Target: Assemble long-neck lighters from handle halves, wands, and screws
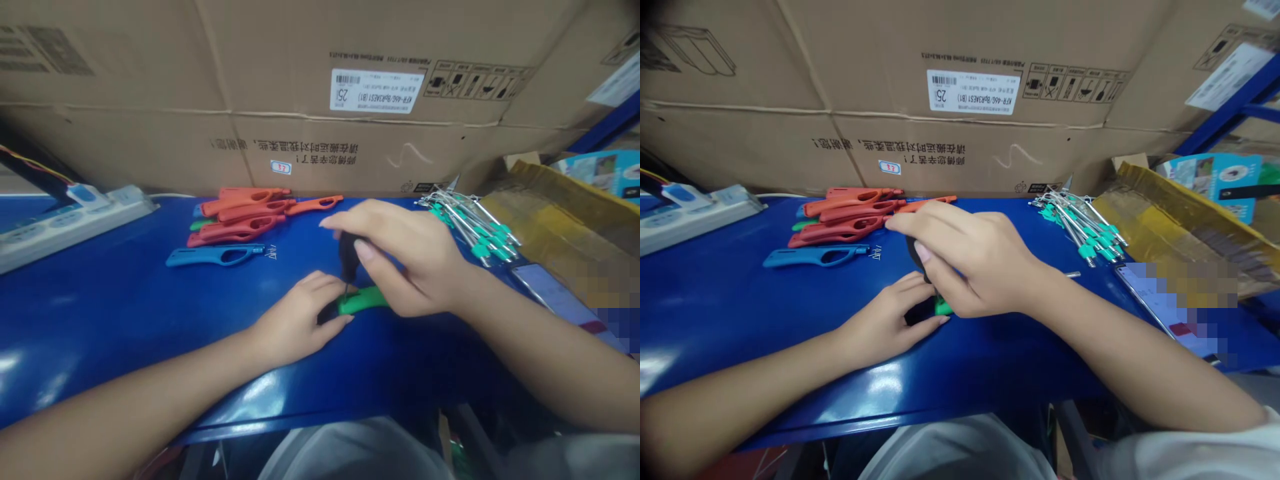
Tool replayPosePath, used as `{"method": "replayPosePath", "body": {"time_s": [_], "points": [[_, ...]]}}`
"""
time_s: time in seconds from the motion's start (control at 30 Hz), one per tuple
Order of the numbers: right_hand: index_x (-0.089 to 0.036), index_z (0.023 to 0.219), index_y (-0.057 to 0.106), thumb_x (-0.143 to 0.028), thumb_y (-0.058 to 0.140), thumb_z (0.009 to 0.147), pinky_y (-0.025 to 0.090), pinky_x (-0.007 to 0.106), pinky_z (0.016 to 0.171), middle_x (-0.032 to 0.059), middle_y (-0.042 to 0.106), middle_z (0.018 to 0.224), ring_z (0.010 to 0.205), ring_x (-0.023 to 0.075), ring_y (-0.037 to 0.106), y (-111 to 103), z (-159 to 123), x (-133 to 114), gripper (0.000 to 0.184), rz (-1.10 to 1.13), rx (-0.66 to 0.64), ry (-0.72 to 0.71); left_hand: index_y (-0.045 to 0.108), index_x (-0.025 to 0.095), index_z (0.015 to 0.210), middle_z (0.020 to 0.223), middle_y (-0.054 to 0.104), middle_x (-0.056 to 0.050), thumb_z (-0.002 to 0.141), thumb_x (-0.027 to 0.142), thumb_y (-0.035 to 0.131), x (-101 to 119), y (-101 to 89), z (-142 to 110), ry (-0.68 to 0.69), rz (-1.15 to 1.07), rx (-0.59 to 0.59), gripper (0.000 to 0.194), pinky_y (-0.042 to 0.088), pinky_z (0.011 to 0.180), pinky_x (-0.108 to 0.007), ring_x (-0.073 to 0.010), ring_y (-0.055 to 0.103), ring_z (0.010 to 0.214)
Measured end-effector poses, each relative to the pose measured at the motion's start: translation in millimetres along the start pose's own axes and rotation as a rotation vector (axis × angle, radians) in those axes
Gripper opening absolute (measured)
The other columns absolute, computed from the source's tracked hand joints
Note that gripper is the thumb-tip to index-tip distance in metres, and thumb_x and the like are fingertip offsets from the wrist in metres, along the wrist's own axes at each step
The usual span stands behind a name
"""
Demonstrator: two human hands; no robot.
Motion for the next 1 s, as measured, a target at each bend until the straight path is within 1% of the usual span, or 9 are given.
{"method": "replayPosePath", "body": {"time_s": [0.1,0.23,0.37,0.5,0.6,0.67,0.73,0.83,1.0], "points": [[-0.021,0.122,0.064,-0.023,0.045,0.104,0.057,0.031,0.083,0.005,0.074,0.111,0.097,0.0169,0.07,-1.7,8.9,0.2,0.026,0.148,-0.131,0.007,0.066,0.02,0.121,0.118,0.071,-0.009,0.095,0.025,0.067,-0.6,0.3,0.0,-0.015,0.006,0.0,0.026,0.052,0.102,-0.044,-0.0258,0.063,0.113],[-0.02,0.099,0.07,-0.041,0.057,0.102,0.054,0.03,0.07,0.0028,0.073,0.09,0.079,0.0183,0.069,-9.9,20.9,-0.2,0.026,-0.063,-0.217,-0.045,0.067,0.019,0.117,0.12,0.071,-0.009,0.095,0.024,0.067,-0.8,-0.3,0.1,-0.019,0.005,0.038,0.023,0.051,0.103,-0.042,-0.025,0.064,0.116],[-0.019,0.114,0.069,-0.031,0.045,0.106,0.055,0.031,0.074,0.006,0.075,0.11,0.095,0.0214,0.071,-10.6,24.3,0.3,0.028,-0.123,-0.271,-0.067,0.067,0.019,0.116,0.116,0.072,-0.008,0.096,0.027,0.066,-5.7,-4.2,1.0,-0.025,0.054,0.049,0.021,0.053,0.099,-0.042,-0.0257,0.064,0.111],[-0.019,0.118,0.067,-0.026,0.049,0.105,0.054,0.028,0.079,0.004,0.075,0.107,0.094,0.0167,0.07,-9.0,21.8,2.5,0.024,0.039,-0.265,-0.127,0.068,0.018,0.115,0.11,0.072,-0.009,0.099,0.029,0.064,-18.6,-11.8,4.1,-0.006,0.135,0.045,0.02,0.053,0.093,-0.043,-0.0254,0.065,0.103],[-0.018,0.101,0.072,-0.042,0.051,0.105,0.05,0.03,0.064,0.0041,0.073,0.09,0.076,0.0178,0.068,-7.2,19.7,10.2,0.032,-0.119,-0.175,-0.151,0.068,0.019,0.118,0.112,0.071,-0.009,0.096,0.034,0.068,-34.8,-18.5,5.7,-0.086,0.138,0.097,0.027,0.053,0.097,-0.045,-0.027,0.064,0.107],[-0.016,0.099,0.073,-0.044,0.047,0.106,0.05,0.031,0.065,0.0074,0.074,0.101,0.08,0.0196,0.07,-2.8,18.1,16.3,0.039,-0.164,-0.149,-0.14,0.067,0.02,0.124,0.116,0.069,-0.009,0.094,0.037,0.071,-40.9,-20.2,6.0,-0.118,0.133,0.117,0.034,0.052,0.099,-0.046,-0.0277,0.063,0.112],[-0.014,0.106,0.073,-0.035,0.041,0.108,0.054,0.033,0.078,0.0114,0.07,0.12,0.097,0.0211,0.07,3.7,16.8,22.9,0.039,-0.039,-0.179,-0.099,0.066,0.022,0.127,0.117,0.068,-0.008,0.093,0.038,0.072,-42.5,-20.4,6.3,-0.134,0.12,0.121,0.038,0.052,0.1,-0.045,-0.0265,0.062,0.112],[-0.012,0.127,0.064,-0.02,0.036,0.105,0.052,0.036,0.096,0.0142,0.064,0.127,0.112,0.0208,0.063,10.0,16.3,32.8,0.036,0.181,-0.231,0.0,0.065,0.022,0.128,0.112,0.065,-0.006,0.093,0.036,0.073,-40.7,-19.7,7.2,-0.163,0.082,0.106,0.039,0.053,0.097,-0.042,-0.0234,0.063,0.105],[-0.015,0.134,0.051,-0.017,0.046,0.101,0.052,0.03,0.083,0.0109,0.066,0.121,0.098,0.0177,0.065,10.9,23.6,35.2,0.033,0.219,-0.254,0.035,0.068,0.02,0.125,0.108,0.067,-0.007,0.092,0.034,0.074,-36.5,-18.8,8.9,-0.143,0.078,0.104,0.036,0.054,0.094,-0.042,-0.0238,0.064,0.101]]}}
Point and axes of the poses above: each hand's wrist, its own z-axis towards the middle knuckle, its own y-axis out of the palm, x = y × z, the point moved 6 cm from there along z, towards the middle knuckle
